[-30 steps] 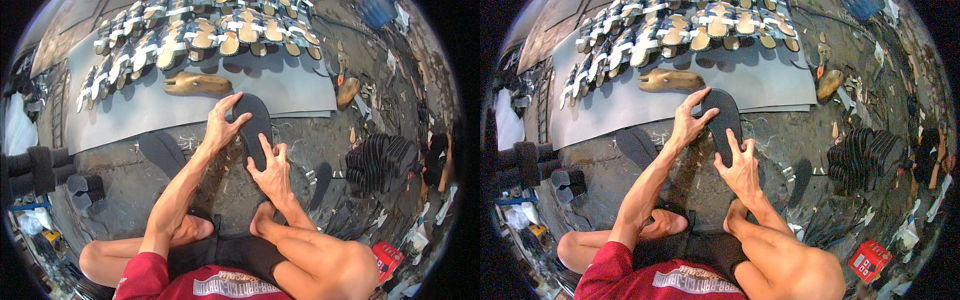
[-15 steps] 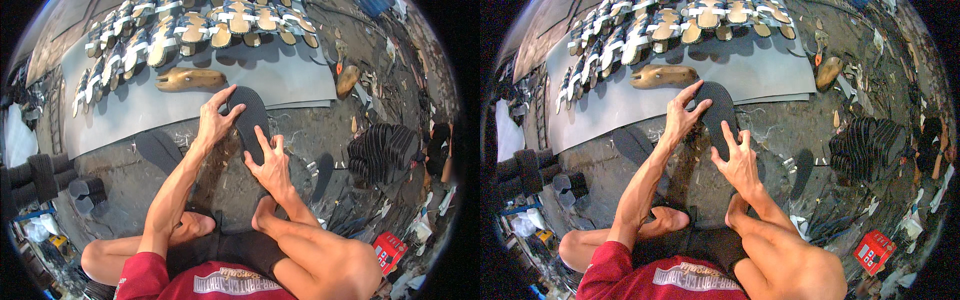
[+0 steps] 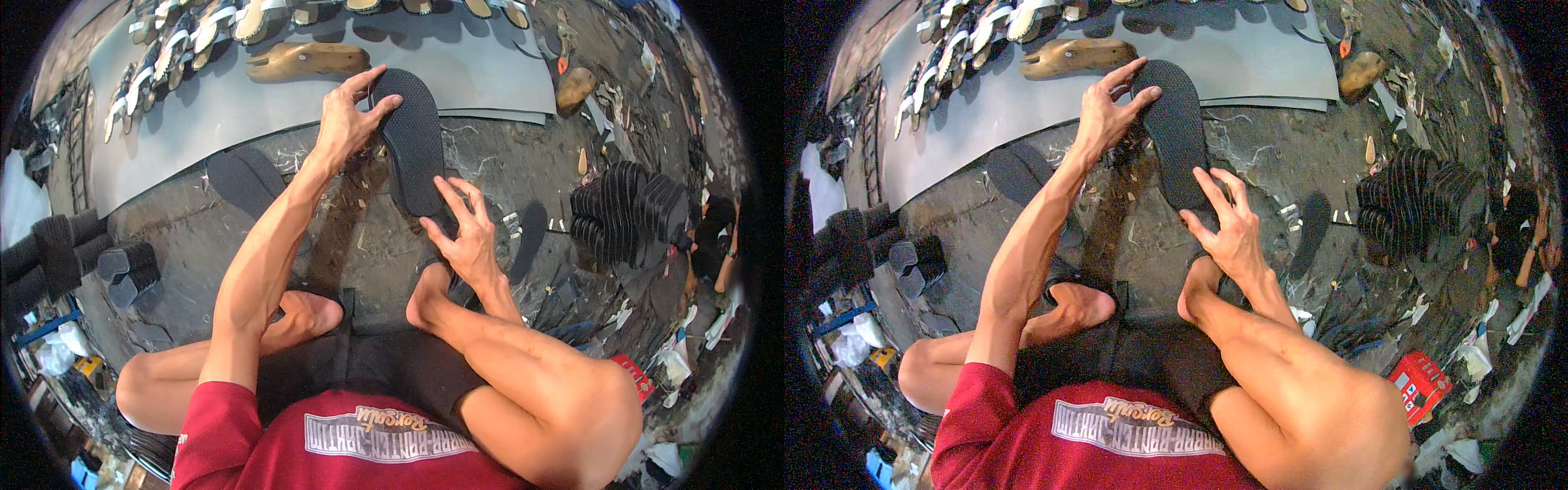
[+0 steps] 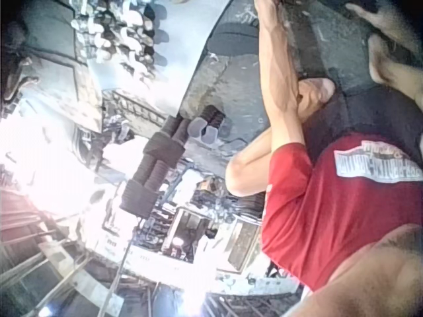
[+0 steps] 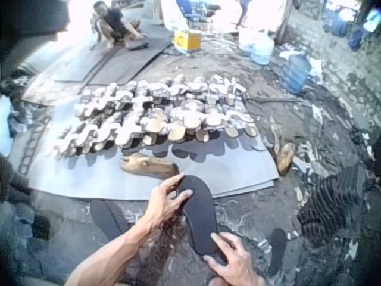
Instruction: The person sits on the floor and repeatedly wipes the surface of black shoe insoles with their hands. They handle the insoles one at a time, rubbing the surface, then stacking them into a pile.
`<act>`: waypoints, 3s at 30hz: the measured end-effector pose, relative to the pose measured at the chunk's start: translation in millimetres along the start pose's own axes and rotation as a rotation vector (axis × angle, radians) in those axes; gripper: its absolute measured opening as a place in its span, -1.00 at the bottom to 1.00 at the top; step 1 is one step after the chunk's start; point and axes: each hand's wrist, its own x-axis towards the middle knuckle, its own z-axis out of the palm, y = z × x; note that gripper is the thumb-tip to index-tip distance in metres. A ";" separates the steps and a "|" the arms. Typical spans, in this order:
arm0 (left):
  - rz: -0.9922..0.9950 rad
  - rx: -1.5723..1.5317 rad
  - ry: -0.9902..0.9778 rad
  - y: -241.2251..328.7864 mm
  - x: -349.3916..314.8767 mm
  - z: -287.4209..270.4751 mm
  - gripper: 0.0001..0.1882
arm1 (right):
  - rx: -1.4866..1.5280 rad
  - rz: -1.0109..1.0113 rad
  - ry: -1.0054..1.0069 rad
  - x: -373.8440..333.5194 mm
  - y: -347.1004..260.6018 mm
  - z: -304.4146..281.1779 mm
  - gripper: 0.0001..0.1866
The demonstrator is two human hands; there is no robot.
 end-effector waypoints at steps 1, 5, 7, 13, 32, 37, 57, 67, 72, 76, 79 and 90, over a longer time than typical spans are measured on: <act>0.009 0.003 0.003 -2.2 1.2 -0.1 -0.26 | -0.031 -0.058 0.003 3.9 -2.3 -1.8 -0.31; -0.003 0.030 -0.002 -3.2 0.3 1.3 -0.25 | -0.053 -0.068 -0.023 4.1 6.5 -0.1 -0.37; 0.102 0.124 0.066 -3.9 -0.5 3.8 -0.28 | -0.084 -0.101 -0.009 4.1 9.2 1.6 -0.38; 0.565 0.506 -0.054 32.1 -4.4 6.5 -0.49 | -0.125 -0.129 0.003 5.2 12.7 1.1 -0.44; -0.043 0.183 -0.084 44.4 -102.5 27.1 0.05 | 0.190 0.030 0.010 74.3 19.6 1.9 -0.25; 0.012 0.112 -0.069 46.5 -113.3 35.9 -0.05 | 0.245 0.056 0.036 78.0 17.4 7.5 -0.36; 0.068 0.150 -0.119 45.1 -112.1 29.2 -0.03 | 0.402 0.155 0.022 76.0 23.2 12.5 -0.34; 0.086 0.324 -0.143 51.5 -107.6 23.9 -0.04 | 0.330 0.135 0.026 75.7 14.7 9.4 -0.39; 0.136 0.749 -0.214 84.4 -90.4 29.9 -0.21 | 0.412 0.085 -0.037 93.0 40.6 -9.4 -0.60; 0.258 0.909 -0.309 83.0 -70.7 63.7 -0.38 | 0.540 0.137 -0.022 153.2 54.0 -68.8 -0.46; 0.131 1.188 -0.401 101.7 -57.9 81.1 -0.35 | 0.389 -0.041 -0.159 220.0 40.1 -91.9 -0.52; 0.082 1.297 -0.392 99.4 -66.8 117.5 -0.27 | -0.087 -0.422 -0.804 237.5 -53.5 -33.7 -0.64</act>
